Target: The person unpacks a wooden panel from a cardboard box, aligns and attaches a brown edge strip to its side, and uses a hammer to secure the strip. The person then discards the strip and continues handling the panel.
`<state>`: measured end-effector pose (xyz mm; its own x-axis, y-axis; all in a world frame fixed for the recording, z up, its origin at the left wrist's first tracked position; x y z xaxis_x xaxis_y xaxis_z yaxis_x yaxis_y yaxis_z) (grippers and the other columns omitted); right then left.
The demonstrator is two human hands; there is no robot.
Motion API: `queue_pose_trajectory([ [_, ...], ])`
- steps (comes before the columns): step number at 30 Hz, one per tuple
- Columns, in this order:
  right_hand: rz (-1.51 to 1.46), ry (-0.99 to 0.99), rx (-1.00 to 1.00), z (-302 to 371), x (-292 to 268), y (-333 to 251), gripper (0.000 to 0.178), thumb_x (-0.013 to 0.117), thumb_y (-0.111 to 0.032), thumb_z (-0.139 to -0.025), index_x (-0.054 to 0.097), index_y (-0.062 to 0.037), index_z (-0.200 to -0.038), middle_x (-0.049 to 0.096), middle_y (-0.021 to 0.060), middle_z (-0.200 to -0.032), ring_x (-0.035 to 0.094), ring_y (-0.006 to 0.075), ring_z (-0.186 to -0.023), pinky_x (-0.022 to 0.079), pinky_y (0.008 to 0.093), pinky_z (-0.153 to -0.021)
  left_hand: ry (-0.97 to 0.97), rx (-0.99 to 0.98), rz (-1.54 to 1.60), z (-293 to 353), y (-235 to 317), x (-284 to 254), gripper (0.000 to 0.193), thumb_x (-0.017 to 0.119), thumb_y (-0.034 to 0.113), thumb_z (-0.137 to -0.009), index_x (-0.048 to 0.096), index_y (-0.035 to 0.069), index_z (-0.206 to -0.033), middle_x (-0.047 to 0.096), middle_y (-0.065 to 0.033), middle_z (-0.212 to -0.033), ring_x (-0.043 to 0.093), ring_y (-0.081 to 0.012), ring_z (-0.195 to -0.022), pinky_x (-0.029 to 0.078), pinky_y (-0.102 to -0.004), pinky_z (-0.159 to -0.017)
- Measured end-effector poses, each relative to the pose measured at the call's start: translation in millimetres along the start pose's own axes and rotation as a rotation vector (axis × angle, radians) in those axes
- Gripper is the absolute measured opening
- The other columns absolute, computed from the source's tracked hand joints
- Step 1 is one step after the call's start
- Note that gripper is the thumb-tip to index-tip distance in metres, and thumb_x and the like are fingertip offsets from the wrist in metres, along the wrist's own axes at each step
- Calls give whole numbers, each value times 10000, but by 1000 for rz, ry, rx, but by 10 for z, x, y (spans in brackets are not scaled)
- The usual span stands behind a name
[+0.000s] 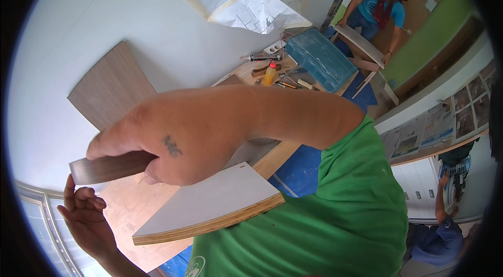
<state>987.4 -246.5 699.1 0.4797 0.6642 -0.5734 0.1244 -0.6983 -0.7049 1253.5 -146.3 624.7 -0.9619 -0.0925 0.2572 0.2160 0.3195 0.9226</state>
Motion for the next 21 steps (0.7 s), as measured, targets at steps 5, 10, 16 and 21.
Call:
queue_pose_trajectory([
  [5,7,-196,156,210,154,122,613,643,-19,-840,499,17,-1435,650,226,-1246,640,385,-1115,500,429,-947,48,51,-168,66,-127,22,460,415,340,-1106,525,-51,-1323,600,-67,-821,544,-120,-735,436,-256,-696],
  [10,26,-190,122,288,222,106,603,645,-20,-872,491,-3,-1455,643,219,-1269,632,376,-1143,492,415,-988,106,-104,-311,88,-225,54,422,451,316,-1096,566,-52,-1268,644,-71,-876,584,-131,-738,466,-258,-714],
  [16,-2,-171,61,344,259,147,625,653,-41,-892,470,-24,-1489,622,205,-1310,591,356,-1215,460,404,-1042,36,-55,-223,92,-142,72,219,653,232,-1004,573,28,-1011,625,-38,-813,549,-100,-683,433,-231,-664],
  [21,32,-185,56,361,236,171,620,596,-75,-909,467,-98,-1515,658,182,-1305,638,335,-1165,484,410,-1004,-25,-96,-247,59,-116,177,292,729,267,-943,523,76,-865,563,-1,-712,454,-68,-595,346,-211,-565],
])
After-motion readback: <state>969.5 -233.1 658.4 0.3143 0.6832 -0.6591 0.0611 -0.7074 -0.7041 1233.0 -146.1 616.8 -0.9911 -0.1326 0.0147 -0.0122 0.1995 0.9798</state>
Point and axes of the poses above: each hand's wrist, its own z-axis away from the middle knuckle, its own x-axis out of the palm, y = z × x, the point moved 6 cm from there along -z, towards the middle knuckle
